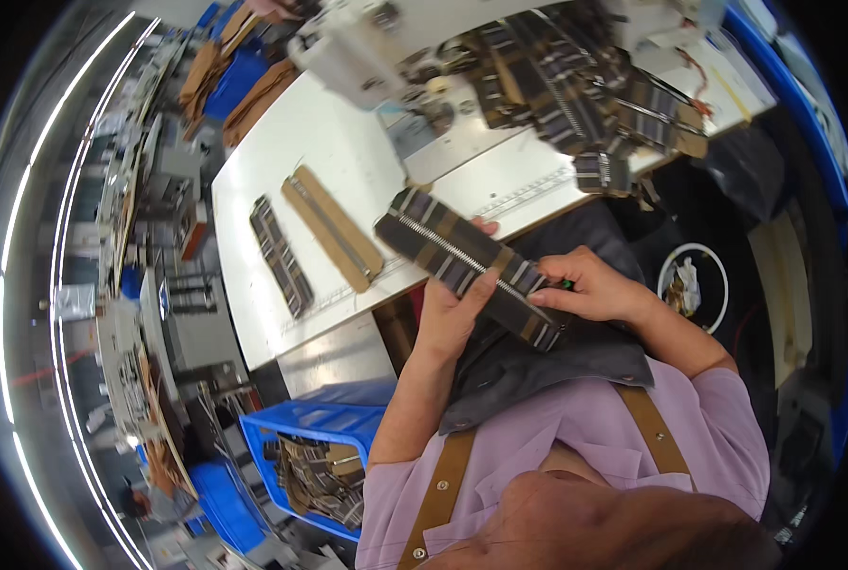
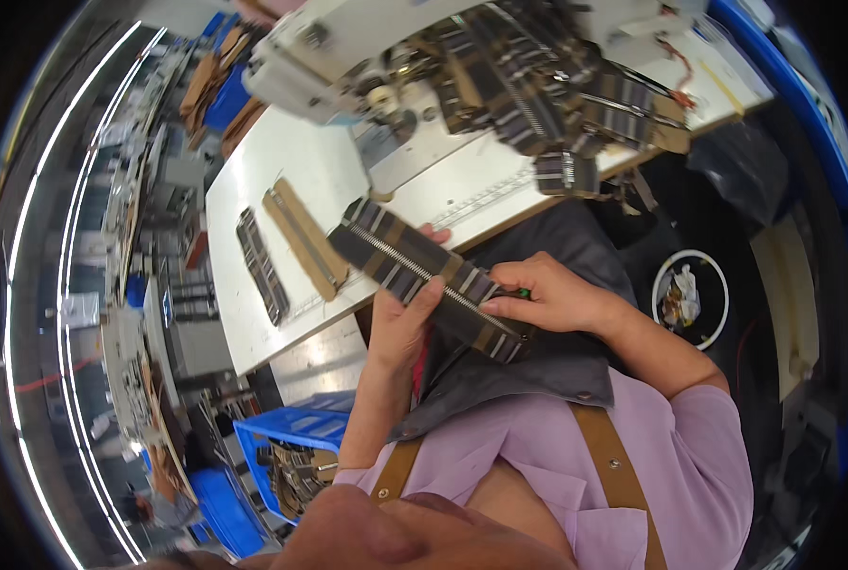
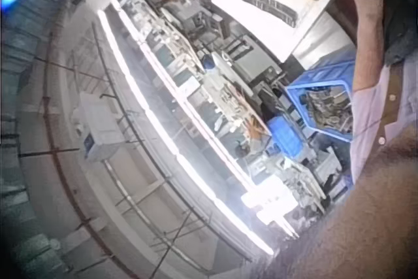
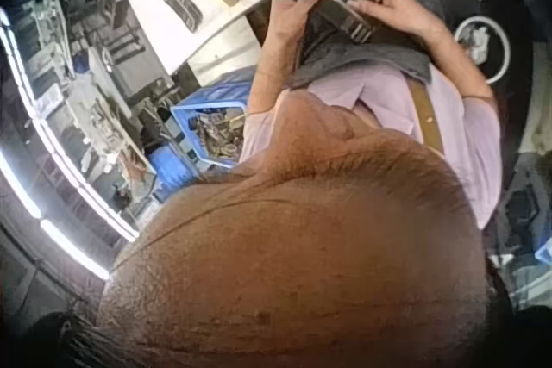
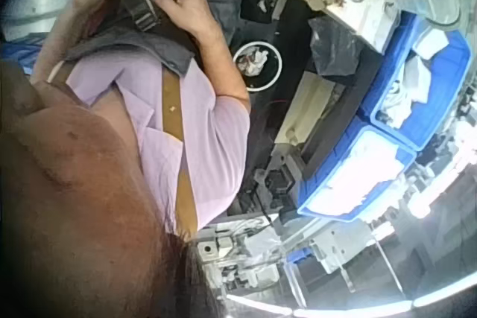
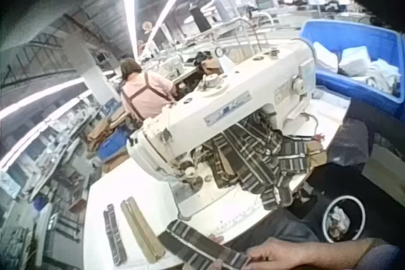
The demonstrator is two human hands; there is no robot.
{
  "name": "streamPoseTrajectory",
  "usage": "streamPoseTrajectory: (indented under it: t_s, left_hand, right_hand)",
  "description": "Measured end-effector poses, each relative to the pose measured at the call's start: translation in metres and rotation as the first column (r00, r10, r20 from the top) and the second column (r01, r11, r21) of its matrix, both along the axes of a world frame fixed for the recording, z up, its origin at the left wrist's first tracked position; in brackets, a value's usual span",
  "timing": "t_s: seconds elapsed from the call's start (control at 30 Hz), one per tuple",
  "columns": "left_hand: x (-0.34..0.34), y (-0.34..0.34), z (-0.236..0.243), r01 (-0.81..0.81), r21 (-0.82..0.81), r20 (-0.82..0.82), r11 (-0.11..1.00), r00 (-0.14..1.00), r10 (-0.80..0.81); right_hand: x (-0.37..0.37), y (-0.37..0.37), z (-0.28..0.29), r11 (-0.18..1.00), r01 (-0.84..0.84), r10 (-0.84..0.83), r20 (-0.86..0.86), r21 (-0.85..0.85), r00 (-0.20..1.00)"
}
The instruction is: The person sews and assembles fabric strips and zippers using an industrial sewing machine, then sorts the finished pieces into a bin.
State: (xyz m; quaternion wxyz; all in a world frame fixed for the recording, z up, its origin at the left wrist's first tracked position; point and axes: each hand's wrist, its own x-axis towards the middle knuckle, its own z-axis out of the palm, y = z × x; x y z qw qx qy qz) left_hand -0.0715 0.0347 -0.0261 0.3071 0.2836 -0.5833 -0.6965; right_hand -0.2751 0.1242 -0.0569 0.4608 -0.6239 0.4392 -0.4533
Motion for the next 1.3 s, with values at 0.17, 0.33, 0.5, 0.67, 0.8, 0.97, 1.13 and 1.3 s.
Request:
streamPoseTrajectory:
  t_s: [0.17, 0.33, 0.5, 0.67, 0.8, 0.97, 1.13, 1.3]
  left_hand:
    - [0.019, -0.003, -0.001, 0.033, 0.067, 0.011, 0.997, 0.999, -0.034]
    - [0.054, -0.036, 0.025, -0.105, -0.548, 0.229, 0.830, 0.935, 0.270]
    - [0.095, -0.066, 0.018, 0.151, -0.888, 0.418, 0.434, 0.658, 0.627]
    - [0.084, -0.036, 0.010, 0.310, -0.844, 0.533, 0.437, 0.575, 0.621]
    - [0.076, -0.026, 0.013, 0.255, -0.781, 0.535, 0.571, 0.744, 0.399]
    - [0.095, -0.037, 0.000, -0.086, -0.889, 0.258, 0.450, 0.717, 0.647]
    - [0.089, -0.015, -0.022, -0.333, -0.175, 0.366, 0.926, 0.852, 0.375]
    - [0.072, -0.003, -0.050, -0.276, 0.213, 0.070, 0.937, 0.961, 0.267]
  right_hand:
    - [0.004, -0.013, 0.021, 0.994, 0.107, -0.107, -0.025, -0.003, 0.994]
    - [-0.041, -0.014, 0.045, 0.934, 0.332, -0.349, -0.149, -0.128, 0.925]
    - [-0.099, -0.044, 0.035, 0.827, 0.544, -0.553, -0.036, -0.142, 0.832]
    - [-0.107, -0.070, 0.019, 0.610, 0.765, -0.788, -0.063, -0.207, 0.612]
    - [-0.079, -0.063, 0.027, 0.510, 0.750, -0.815, 0.041, -0.421, 0.577]
    - [-0.053, -0.019, 0.037, 0.593, 0.659, -0.796, -0.213, -0.462, 0.566]
    - [-0.026, 0.002, 0.034, 0.849, 0.468, -0.526, -0.325, -0.244, 0.786]
    - [0.004, -0.013, 0.036, 0.962, 0.257, -0.274, -0.364, -0.096, 0.890]
